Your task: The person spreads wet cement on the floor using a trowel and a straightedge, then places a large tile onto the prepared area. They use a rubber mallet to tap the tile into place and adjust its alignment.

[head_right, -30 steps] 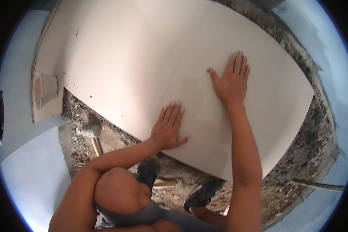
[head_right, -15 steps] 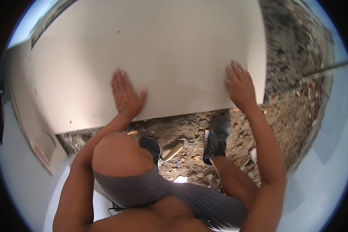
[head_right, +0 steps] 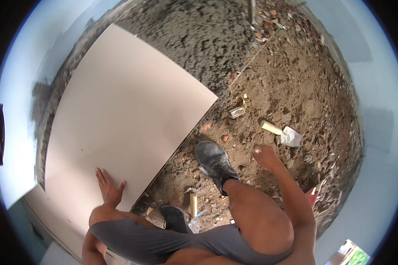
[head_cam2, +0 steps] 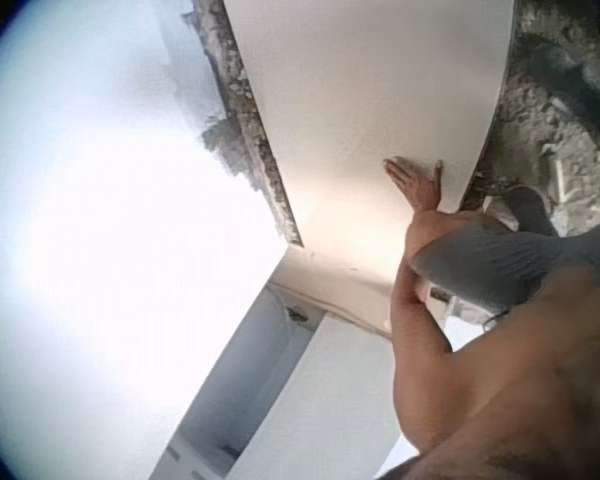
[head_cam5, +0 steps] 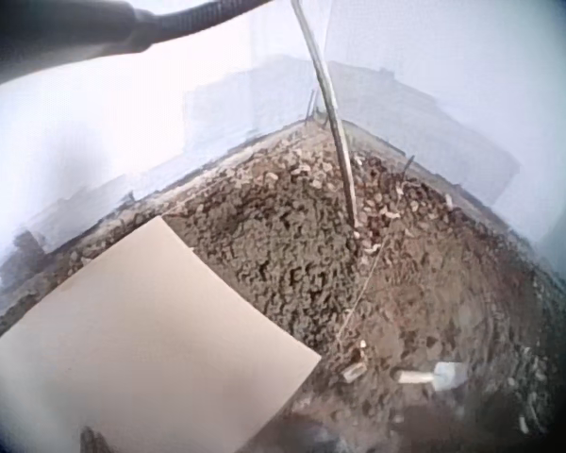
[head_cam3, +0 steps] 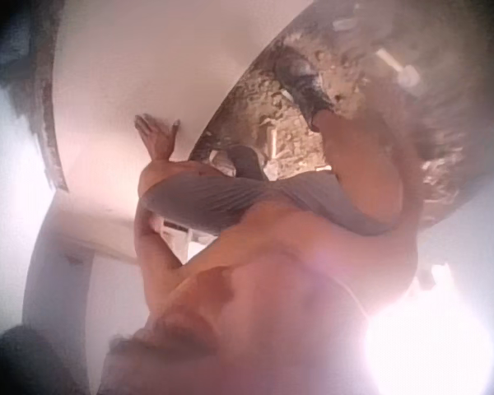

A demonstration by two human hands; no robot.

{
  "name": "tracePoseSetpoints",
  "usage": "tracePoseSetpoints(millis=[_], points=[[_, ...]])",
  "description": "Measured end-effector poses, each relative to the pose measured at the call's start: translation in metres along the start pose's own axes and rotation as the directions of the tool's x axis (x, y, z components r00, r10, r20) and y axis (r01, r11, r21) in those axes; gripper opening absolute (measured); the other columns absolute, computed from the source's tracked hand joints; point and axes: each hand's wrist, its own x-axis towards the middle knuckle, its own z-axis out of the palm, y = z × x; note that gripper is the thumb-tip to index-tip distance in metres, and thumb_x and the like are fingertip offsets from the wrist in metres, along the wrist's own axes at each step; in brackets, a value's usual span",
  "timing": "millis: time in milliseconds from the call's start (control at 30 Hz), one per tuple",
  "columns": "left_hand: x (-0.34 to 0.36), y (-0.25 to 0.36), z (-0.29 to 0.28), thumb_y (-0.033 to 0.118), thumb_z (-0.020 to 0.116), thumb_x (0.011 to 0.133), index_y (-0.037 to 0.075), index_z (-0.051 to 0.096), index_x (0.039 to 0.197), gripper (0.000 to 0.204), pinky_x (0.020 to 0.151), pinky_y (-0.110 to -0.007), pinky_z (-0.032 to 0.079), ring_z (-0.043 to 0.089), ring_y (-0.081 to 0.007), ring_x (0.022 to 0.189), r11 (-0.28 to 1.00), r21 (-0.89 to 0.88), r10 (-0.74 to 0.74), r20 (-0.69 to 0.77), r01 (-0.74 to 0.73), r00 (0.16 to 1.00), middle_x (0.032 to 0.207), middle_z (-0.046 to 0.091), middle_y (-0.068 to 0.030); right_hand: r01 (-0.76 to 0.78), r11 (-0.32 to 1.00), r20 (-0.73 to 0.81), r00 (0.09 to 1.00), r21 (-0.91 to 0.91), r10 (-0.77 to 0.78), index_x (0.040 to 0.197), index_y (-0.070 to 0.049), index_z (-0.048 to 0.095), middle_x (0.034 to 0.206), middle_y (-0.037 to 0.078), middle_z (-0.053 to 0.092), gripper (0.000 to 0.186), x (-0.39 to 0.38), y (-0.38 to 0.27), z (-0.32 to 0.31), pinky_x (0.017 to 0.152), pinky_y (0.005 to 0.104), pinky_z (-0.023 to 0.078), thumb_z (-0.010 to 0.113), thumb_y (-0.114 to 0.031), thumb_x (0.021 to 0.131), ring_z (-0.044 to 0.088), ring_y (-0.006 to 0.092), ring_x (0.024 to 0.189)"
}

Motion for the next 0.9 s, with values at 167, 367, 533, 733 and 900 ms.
tracePoseSetpoints(millis=[167,367,533,733,900], points=[[0.047,-0.021,-0.076,0.051,0.078,0.076,0.002,0.010,0.155,0.115,0.114,-0.055,0.026,0.017,-0.0484,0.145,0.971,0.202,0.070,0.254,-0.124,0.965,0.159,0.006,-0.0290,0.313,0.949,-0.326,0.901,0.027,-0.287,0.094,-0.002,0.063,0.097,0.025,0.065,0.033,0.096,-0.034,-0.025,0.082,0.0490,0.050,0.056,-0.034,0.090,0.064,0.0374,0.090],[0.092,0.034,-0.098,0.054,0.084,0.068,0.005,-0.005,0.155,0.134,0.114,-0.053,0.030,0.016,-0.0529,0.143,0.975,0.220,-0.096,0.336,0.021,0.937,0.156,0.001,-0.0367,-0.031,0.959,-0.177,0.981,0.281,0.084,0.109,0.000,0.062,0.093,0.022,0.064,0.032,0.142,-0.124,-0.104,0.080,0.0486,0.054,0.050,-0.027,0.095,0.066,0.0354,0.095],[0.095,0.042,-0.084,0.050,0.085,0.068,0.002,-0.007,0.154,0.135,0.115,-0.054,0.027,0.008,-0.0558,0.143,0.991,0.122,-0.093,0.294,0.059,0.951,0.154,-0.005,-0.0400,-0.095,0.994,-0.400,0.910,0.059,0.110,0.107,0.003,0.063,0.091,0.024,0.067,0.043,0.181,0.041,-0.068,0.060,0.0425,0.056,0.055,-0.037,0.093,0.068,0.0308,0.084],[0.090,0.038,-0.080,0.047,0.086,0.069,-0.001,-0.008,0.153,0.135,0.117,-0.053,0.023,0.004,-0.0563,0.144,0.987,0.128,-0.133,0.296,0.099,0.946,0.152,-0.006,-0.0420,-0.394,0.458,-0.123,0.636,0.797,0.762,0.102,0.007,0.057,0.063,0.014,0.054,0.059,0.094,0.096,-0.031,0.038,0.0374,0.044,0.065,-0.050,0.089,0.055,0.0225,0.047],[0.090,0.021,-0.069,0.044,0.087,0.068,-0.001,-0.008,0.153,0.135,0.117,-0.053,0.021,0.003,-0.0574,0.143,0.993,0.111,-0.067,0.257,0.039,0.964,0.151,-0.005,-0.0442,0.036,-0.188,0.113,0.685,0.981,0.720,0.106,-0.004,0.058,0.064,0.006,0.047,0.036,0.111,0.130,0.013,0.049,0.0383,0.048,0.070,-0.036,0.092,0.049,0.0204,0.051]])
